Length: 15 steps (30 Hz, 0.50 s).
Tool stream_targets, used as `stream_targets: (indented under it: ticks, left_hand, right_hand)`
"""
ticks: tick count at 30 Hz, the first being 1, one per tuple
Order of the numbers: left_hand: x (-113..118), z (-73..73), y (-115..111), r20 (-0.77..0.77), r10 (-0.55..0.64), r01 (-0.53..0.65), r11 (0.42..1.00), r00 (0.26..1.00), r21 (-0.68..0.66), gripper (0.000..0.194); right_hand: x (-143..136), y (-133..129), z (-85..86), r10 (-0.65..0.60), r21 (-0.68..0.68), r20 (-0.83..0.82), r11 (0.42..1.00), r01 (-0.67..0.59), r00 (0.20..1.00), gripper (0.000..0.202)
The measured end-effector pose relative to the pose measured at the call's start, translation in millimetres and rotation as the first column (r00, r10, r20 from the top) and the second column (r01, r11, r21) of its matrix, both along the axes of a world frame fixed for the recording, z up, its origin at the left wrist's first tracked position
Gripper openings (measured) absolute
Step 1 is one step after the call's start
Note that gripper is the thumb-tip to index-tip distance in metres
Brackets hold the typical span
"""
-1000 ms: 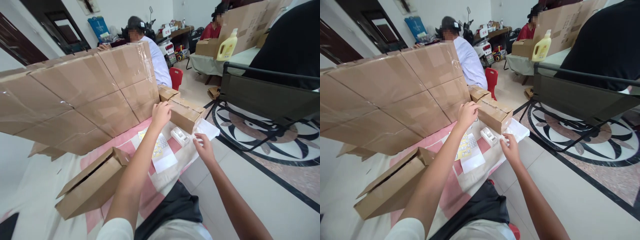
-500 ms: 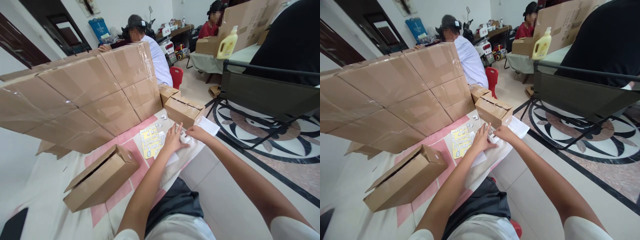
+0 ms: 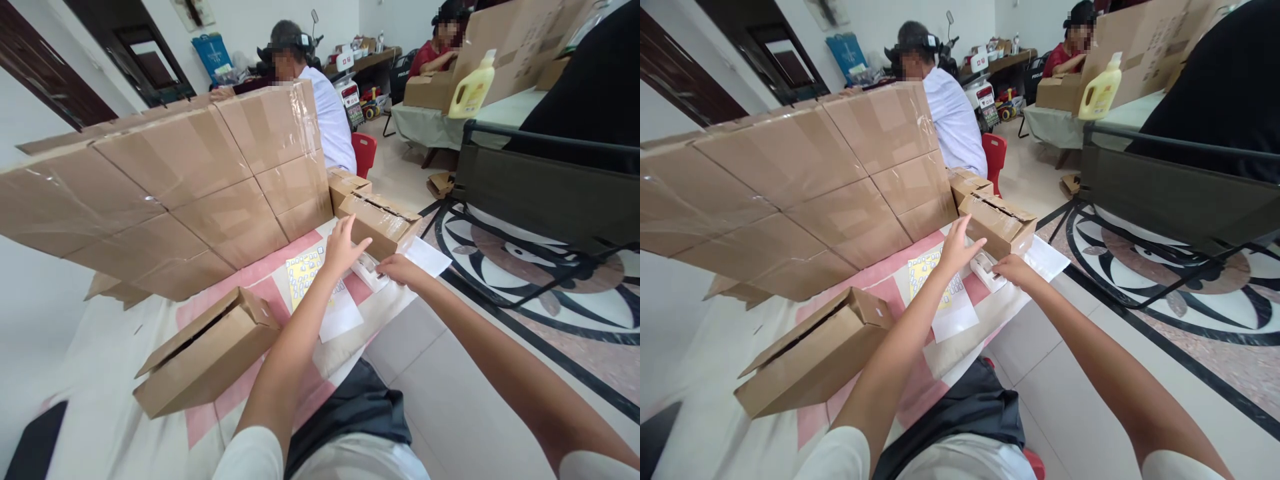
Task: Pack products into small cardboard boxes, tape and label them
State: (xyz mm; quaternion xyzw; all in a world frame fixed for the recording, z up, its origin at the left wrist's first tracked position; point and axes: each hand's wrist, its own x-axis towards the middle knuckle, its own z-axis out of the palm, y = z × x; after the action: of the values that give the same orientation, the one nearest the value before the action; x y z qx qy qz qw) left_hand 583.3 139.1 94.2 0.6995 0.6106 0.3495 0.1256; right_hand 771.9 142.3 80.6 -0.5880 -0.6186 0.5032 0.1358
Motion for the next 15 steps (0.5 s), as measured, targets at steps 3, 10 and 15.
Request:
stream_targets:
  ticks: [3,10,15]
  left_hand:
    - [9,11.0,18,-0.016,-0.032,0.032,0.999,0.999,-0.004,0.092]
    - [35,-44.4,-40,0.25,0.094,-0.105,0.994,0.964,0.032,0.078]
    - [29,-44.1,-7,0.419,0.18,-0.154,0.983,0.89,-0.096,0.104]
  right_hand:
    - [-2,0,5.0,0.008,0.002,0.027,1.0,-0.008,1.0,0.02]
    - [-5,-2,-2.8,0.008,0.046,0.053,0.999,-0.011,0.999,0.028]
    - [-4,-7,-10.1,-0.011,0.103,0.041,0.995,0.007,0.999,0.03]
